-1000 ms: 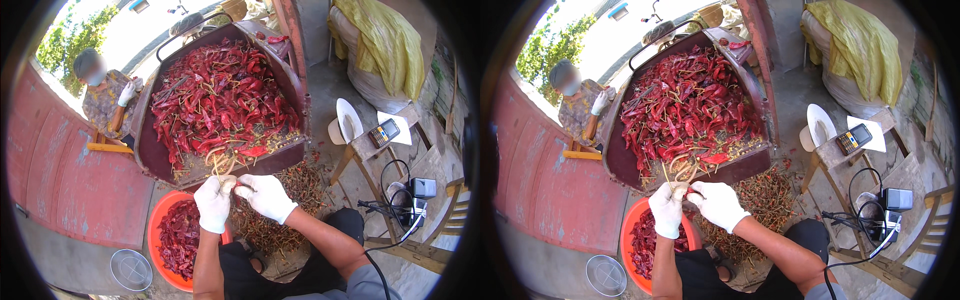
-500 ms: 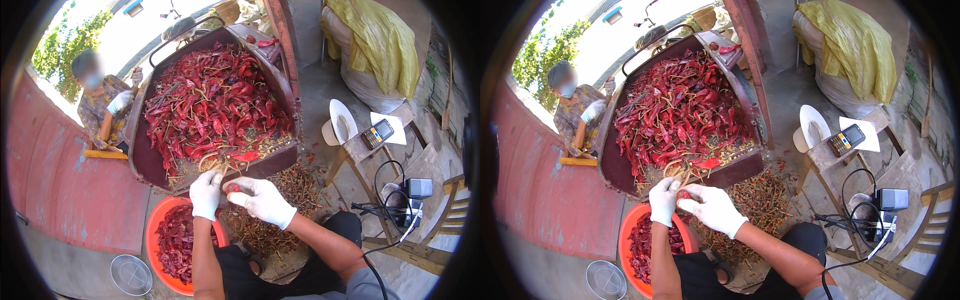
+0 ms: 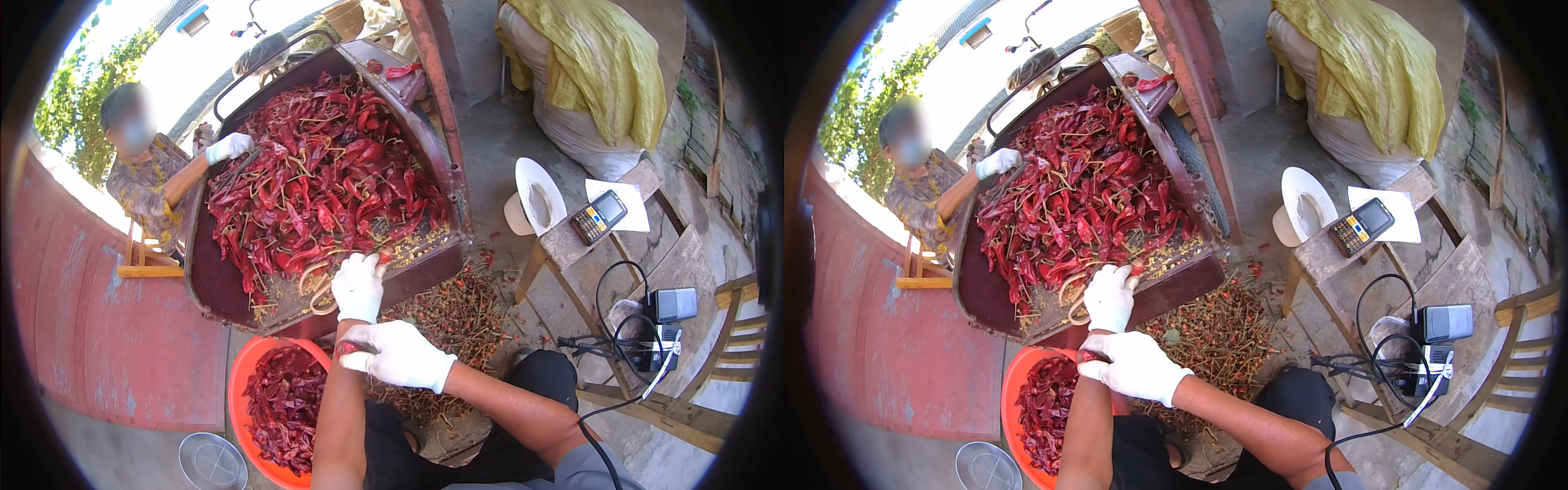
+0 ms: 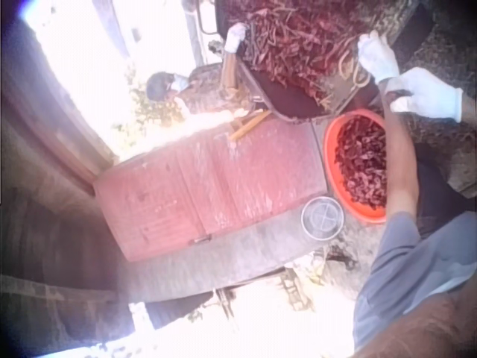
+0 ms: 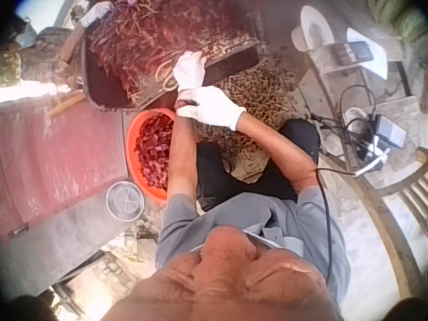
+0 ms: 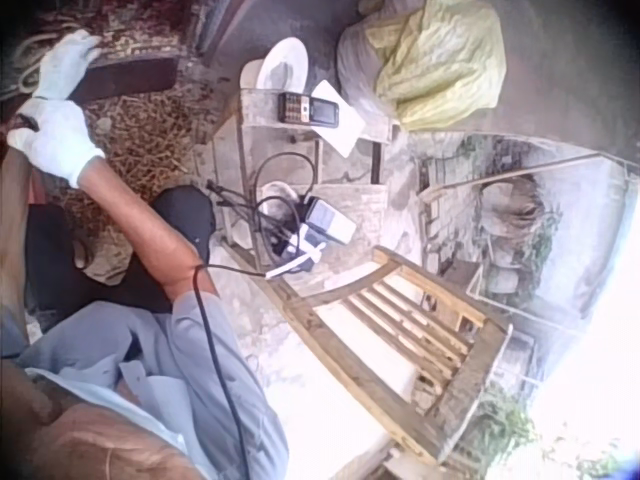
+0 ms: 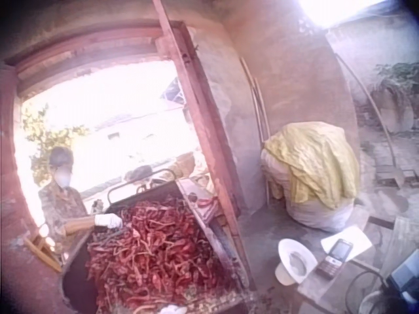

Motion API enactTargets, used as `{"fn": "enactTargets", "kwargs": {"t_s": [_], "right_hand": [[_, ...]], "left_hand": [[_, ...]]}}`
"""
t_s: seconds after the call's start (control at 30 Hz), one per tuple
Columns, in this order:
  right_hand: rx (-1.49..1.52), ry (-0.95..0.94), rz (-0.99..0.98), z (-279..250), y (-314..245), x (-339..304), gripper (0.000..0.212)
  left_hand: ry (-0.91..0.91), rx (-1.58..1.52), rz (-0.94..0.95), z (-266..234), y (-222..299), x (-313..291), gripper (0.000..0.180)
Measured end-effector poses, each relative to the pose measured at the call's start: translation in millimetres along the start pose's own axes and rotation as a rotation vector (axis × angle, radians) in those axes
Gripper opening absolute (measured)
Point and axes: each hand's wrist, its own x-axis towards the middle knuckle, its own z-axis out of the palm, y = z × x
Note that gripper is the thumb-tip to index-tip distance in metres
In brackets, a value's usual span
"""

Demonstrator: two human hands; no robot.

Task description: The person cleans red peppers by breaking them open by hand and shaking out the seeds. They take the peppers from a large metal container and put the processed pieces into an orange bowl.

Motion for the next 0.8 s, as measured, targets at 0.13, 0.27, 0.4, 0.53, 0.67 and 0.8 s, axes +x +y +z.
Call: {"fn": "enactTargets", "kwargs": {"t_s": [0.13, 0.27, 0.4, 0.53, 0.67, 0.8], "right_hand": [[0.076, 0.154, 0.091, 3.1, 13.9, 6.9, 0.030], [0.481, 0.333, 0.271, -7.4, 21.8, 12.0, 0.029], [0.686, 0.564, 0.264, -7.9, 19.4, 17.8, 0.040], [0.641, 0.466, 0.135, -0.5, 18.8, 15.7, 0.046], [0.601, 0.366, 0.091, 2.8, 14.3, 13.1, 0.047], [0.402, 0.352, 0.118, 1.5, 7.3, 11.8, 0.038]], "left_hand": [[0.161, -0.163, -0.062, -2.2, -17.3, -0.5, 0.017], [0.174, -0.567, -0.264, -40.6, -12.0, -1.2, 0.017], [0.170, -1.017, -0.485, -86.7, 11.7, -25.5, 0.013], [0.113, -0.957, -0.403, -102.5, 14.8, -59.8, 0.005], [0.204, -0.877, -0.238, -119.2, 18.7, -66.4, 0.009], [0.013, -1.058, -0.307, -134.7, 14.9, -78.6, 0.022]]}}
